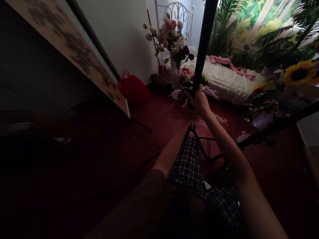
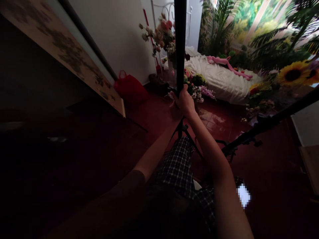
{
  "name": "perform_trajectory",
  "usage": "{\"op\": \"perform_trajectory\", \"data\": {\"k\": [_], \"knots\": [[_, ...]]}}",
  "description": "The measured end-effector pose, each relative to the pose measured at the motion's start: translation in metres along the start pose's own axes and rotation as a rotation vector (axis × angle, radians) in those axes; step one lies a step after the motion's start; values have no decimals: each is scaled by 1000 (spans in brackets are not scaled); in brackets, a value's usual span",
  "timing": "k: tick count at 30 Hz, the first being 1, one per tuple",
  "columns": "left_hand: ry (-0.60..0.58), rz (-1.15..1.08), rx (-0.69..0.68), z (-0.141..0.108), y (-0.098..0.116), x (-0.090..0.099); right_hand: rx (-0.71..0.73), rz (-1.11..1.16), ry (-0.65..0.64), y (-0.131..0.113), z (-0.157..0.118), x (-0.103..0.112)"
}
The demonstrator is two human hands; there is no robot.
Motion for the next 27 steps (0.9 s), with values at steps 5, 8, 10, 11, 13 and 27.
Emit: {"op": "perform_trajectory", "data": {"k": [5, 8, 10, 11, 13, 27], "knots": [[-41, -22, -8, -1, -3, -6, -2, 61, 13, 1, 3, 8], [-43, -44, -13, -4, -3, -8, 42, 167, 33, 6, -3, 3], [-33, -54, -23, -5, -3, -7, 67, 228, 42, 9, -8, -1], [-27, -58, -30, -6, -3, -6, 82, 255, 43, 10, -10, -2], [-15, -61, -45, -7, -3, -4, 106, 303, 40, 11, -13, 2], [116, 33, -65, -15, 3, 1, -247, 522, -221, 56, -96, 12]]}}
Point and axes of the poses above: each hand's wrist, its own z-axis towards the middle knuckle, its own x-axis out of the back of the hand, y = z × x, the point moved 3 cm from there along z, towards the middle knuckle, and after that the axes turned 11 degrees about x, right-handed, at the moved point
